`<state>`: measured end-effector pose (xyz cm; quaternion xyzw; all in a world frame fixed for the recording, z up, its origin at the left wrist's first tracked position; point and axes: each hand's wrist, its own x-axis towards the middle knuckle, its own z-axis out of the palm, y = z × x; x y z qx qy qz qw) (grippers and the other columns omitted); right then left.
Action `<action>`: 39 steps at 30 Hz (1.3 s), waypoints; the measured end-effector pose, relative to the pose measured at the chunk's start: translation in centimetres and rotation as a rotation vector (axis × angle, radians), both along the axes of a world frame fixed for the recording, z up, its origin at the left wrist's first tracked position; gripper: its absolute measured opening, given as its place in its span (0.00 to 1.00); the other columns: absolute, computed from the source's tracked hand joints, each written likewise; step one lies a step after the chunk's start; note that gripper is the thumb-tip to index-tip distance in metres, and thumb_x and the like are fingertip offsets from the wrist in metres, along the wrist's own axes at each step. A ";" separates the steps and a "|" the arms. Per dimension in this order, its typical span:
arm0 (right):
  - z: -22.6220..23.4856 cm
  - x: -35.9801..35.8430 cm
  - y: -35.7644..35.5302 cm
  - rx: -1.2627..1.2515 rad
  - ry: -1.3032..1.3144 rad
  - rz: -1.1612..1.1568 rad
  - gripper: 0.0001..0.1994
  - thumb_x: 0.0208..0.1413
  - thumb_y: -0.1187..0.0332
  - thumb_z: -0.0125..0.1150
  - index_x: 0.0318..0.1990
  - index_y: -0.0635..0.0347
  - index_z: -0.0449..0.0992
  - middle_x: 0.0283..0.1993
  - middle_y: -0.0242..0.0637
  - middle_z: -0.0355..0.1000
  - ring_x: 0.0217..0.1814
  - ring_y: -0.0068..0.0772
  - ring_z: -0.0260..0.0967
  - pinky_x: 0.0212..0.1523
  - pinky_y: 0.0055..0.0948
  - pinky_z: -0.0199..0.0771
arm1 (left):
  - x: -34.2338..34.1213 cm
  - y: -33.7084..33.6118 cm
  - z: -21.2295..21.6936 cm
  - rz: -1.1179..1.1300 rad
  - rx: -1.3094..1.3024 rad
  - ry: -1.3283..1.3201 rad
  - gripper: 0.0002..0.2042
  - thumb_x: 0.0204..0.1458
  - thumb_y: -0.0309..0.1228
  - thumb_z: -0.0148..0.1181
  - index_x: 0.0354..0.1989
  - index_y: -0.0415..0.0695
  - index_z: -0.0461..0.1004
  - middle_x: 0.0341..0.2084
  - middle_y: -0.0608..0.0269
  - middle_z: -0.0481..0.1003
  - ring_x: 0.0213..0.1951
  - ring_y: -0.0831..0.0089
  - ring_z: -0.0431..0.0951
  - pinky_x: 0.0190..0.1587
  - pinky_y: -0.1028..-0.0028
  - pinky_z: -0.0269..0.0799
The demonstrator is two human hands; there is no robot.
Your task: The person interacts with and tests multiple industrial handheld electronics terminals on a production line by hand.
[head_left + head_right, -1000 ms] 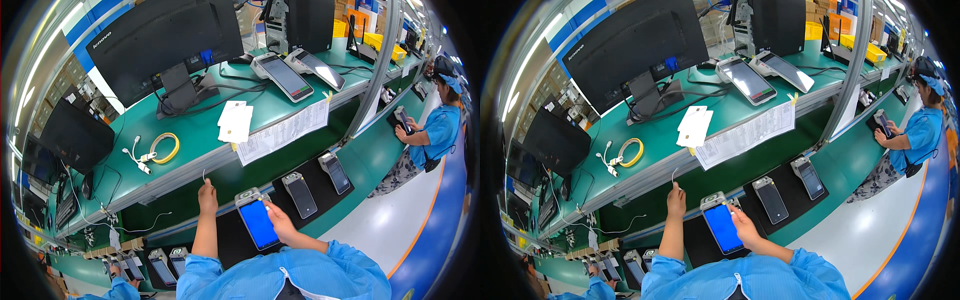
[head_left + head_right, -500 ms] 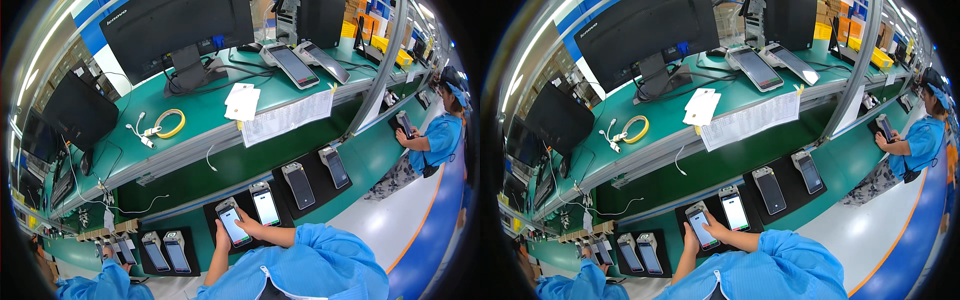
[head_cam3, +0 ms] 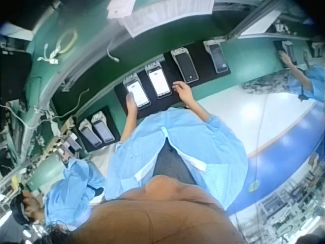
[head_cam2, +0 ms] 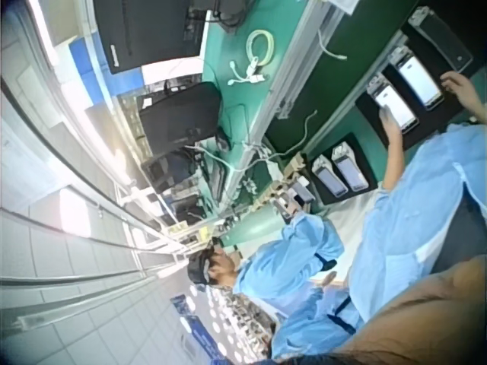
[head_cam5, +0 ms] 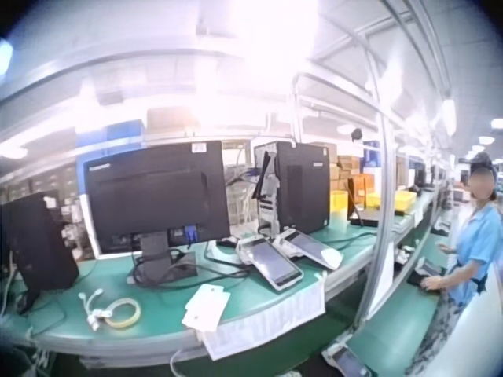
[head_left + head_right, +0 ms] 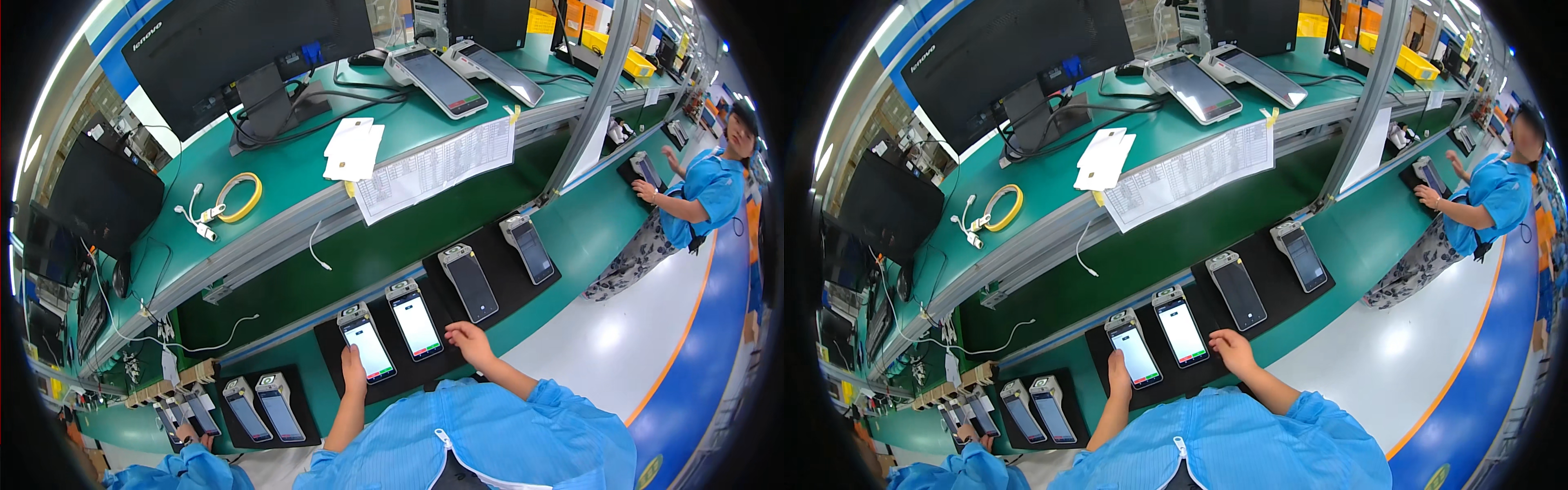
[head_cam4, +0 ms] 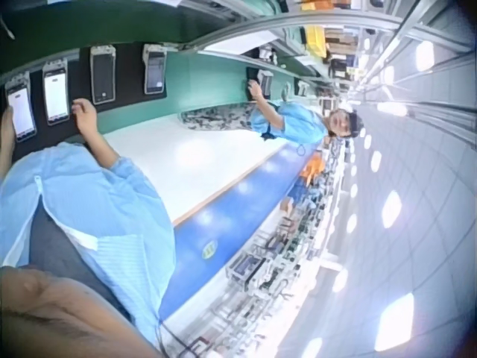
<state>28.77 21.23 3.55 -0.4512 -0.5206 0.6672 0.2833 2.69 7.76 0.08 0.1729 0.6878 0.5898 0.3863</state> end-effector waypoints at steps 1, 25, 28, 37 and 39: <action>-0.6 0.4 0.3 0.027 -0.027 -0.035 0.10 0.60 0.75 0.48 0.46 0.64 0.73 0.39 0.34 0.74 0.38 0.20 0.70 0.41 0.20 0.71 | 0.4 -0.2 0.0 0.002 -0.008 -0.004 0.22 0.64 0.42 0.41 0.54 0.33 0.64 0.44 0.52 0.73 0.44 0.65 0.75 0.49 0.69 0.70; -2.1 -1.5 1.6 0.376 -0.244 0.345 0.37 0.41 0.73 0.63 0.64 0.54 0.60 0.47 0.42 0.71 0.50 0.38 0.67 0.49 0.35 0.69 | 2.1 -3.8 -2.5 -0.157 0.126 0.331 0.37 0.41 0.21 0.56 0.64 0.32 0.49 0.54 0.45 0.62 0.58 0.58 0.64 0.62 0.64 0.57; -1.6 -1.5 1.6 0.408 -0.267 0.342 0.38 0.40 0.73 0.64 0.64 0.54 0.60 0.46 0.41 0.72 0.49 0.37 0.67 0.49 0.34 0.69 | 2.0 -3.7 -2.7 -0.155 0.145 0.374 0.37 0.40 0.22 0.56 0.63 0.32 0.50 0.55 0.44 0.62 0.58 0.56 0.64 0.62 0.64 0.57; -1.9 -1.7 1.4 0.427 -0.270 0.324 0.37 0.41 0.70 0.67 0.63 0.55 0.61 0.44 0.41 0.72 0.47 0.37 0.67 0.46 0.34 0.70 | 1.9 -3.7 -1.3 -0.258 0.077 0.421 0.41 0.40 0.19 0.55 0.66 0.34 0.43 0.59 0.46 0.57 0.62 0.60 0.60 0.63 0.65 0.55; -1.9 -1.7 1.4 0.432 -0.276 0.320 0.36 0.42 0.70 0.67 0.63 0.56 0.61 0.44 0.41 0.72 0.47 0.37 0.67 0.46 0.34 0.70 | 2.3 -3.5 -1.3 -0.178 0.125 0.343 0.40 0.38 0.23 0.58 0.64 0.32 0.49 0.57 0.44 0.60 0.60 0.54 0.62 0.62 0.64 0.55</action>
